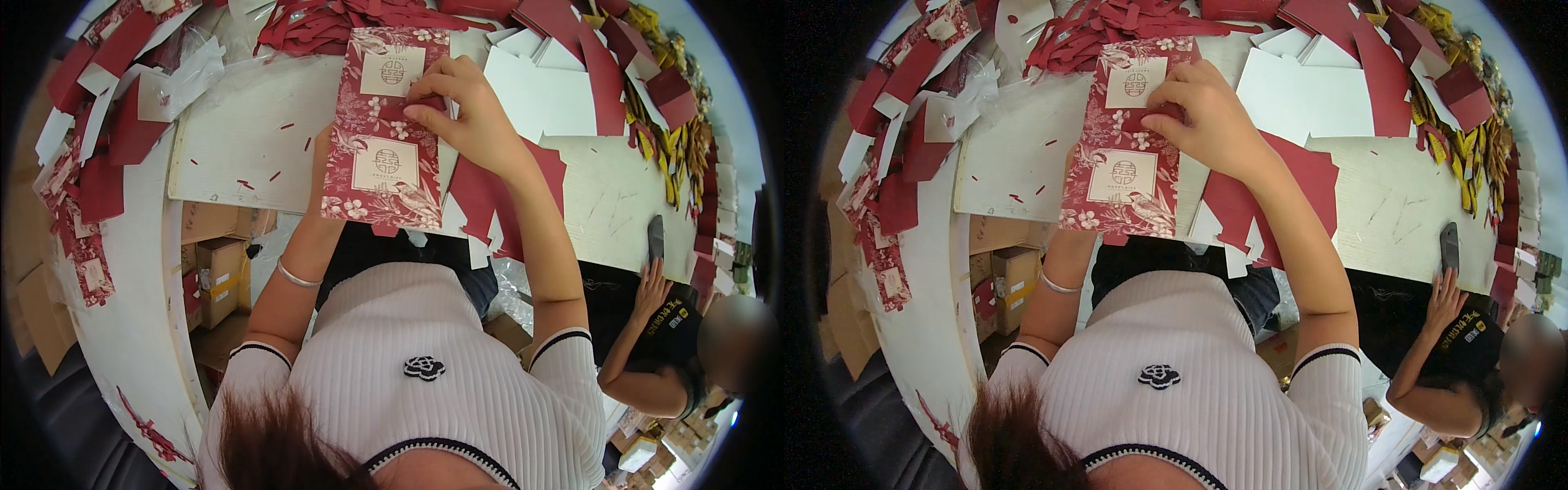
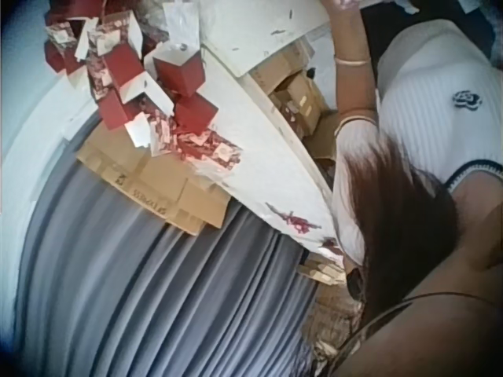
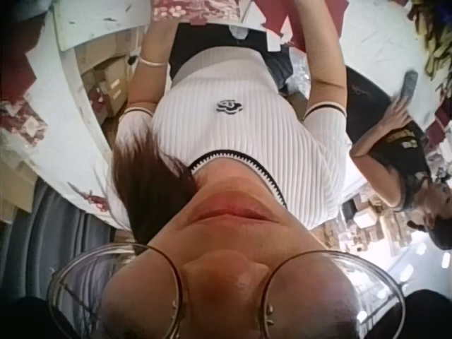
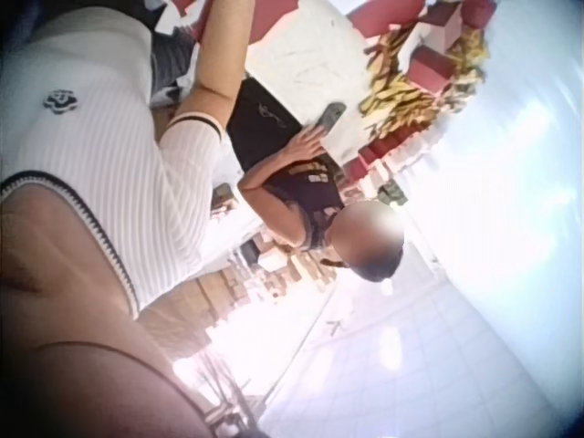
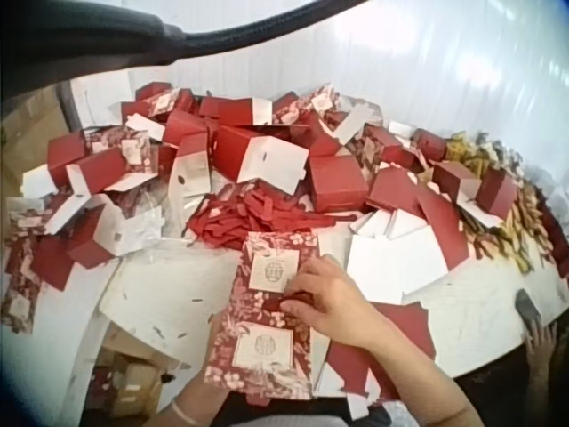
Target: The person folds red paper boxes and inserts them into patterned sleeves, then seals the packages with stickers. The person repeats this process for multiple units, stacking the finished packages on the table.
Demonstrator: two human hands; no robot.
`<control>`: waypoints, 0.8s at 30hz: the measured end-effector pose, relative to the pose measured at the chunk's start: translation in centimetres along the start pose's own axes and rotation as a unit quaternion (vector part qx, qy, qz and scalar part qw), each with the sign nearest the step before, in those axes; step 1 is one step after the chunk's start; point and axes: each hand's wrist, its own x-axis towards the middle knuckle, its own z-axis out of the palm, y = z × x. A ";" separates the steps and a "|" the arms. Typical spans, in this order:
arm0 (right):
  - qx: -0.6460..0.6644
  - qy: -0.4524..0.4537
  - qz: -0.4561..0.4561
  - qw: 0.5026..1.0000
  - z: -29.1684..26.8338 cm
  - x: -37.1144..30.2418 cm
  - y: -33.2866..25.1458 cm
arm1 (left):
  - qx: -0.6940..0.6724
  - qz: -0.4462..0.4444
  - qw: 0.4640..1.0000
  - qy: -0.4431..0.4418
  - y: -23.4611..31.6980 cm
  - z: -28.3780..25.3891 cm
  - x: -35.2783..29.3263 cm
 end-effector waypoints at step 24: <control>0.046 -0.033 -0.020 0.998 0.1 0.7 -0.4 | 0.017 -0.007 0.999 0.026 -0.9 -0.5 -0.6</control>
